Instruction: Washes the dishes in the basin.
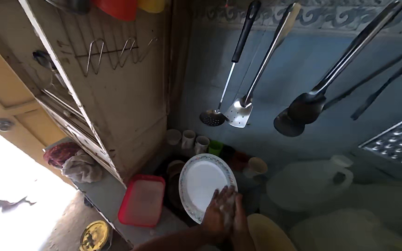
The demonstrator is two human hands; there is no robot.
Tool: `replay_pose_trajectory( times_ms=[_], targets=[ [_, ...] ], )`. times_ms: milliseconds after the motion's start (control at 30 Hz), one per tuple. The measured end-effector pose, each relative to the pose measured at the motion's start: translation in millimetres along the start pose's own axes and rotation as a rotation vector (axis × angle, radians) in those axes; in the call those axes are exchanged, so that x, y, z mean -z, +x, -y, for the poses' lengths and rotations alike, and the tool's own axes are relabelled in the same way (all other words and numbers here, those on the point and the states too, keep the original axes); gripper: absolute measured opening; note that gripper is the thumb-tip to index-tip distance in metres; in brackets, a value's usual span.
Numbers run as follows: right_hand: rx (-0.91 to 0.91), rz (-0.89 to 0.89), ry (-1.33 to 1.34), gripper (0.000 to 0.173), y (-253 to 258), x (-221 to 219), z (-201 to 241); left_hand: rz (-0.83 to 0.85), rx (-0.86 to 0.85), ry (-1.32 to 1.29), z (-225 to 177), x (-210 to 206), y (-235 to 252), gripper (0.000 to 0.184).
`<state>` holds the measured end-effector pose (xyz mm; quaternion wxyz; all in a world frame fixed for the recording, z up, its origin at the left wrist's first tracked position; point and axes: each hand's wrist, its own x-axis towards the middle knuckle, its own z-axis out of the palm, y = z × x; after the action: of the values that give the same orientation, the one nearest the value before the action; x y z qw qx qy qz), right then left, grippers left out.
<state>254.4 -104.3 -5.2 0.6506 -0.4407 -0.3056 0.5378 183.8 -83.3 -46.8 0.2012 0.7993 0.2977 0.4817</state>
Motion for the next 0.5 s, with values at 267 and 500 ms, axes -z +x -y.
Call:
replay_pose_trajectory(
  times_ms=[267, 500],
  targets=[
    [-0.13, -0.068, -0.017, 0.042, -23.0, -11.2, -16.6, -0.232, 0.546, 0.233, 74.5, 44.8, 88.6, 0.052],
    [-0.024, -0.091, -0.088, 0.049, -5.2, 0.5, -8.3, 0.033, 0.026, 0.082, 11.0, 8.2, -2.5, 0.047]
  ],
)
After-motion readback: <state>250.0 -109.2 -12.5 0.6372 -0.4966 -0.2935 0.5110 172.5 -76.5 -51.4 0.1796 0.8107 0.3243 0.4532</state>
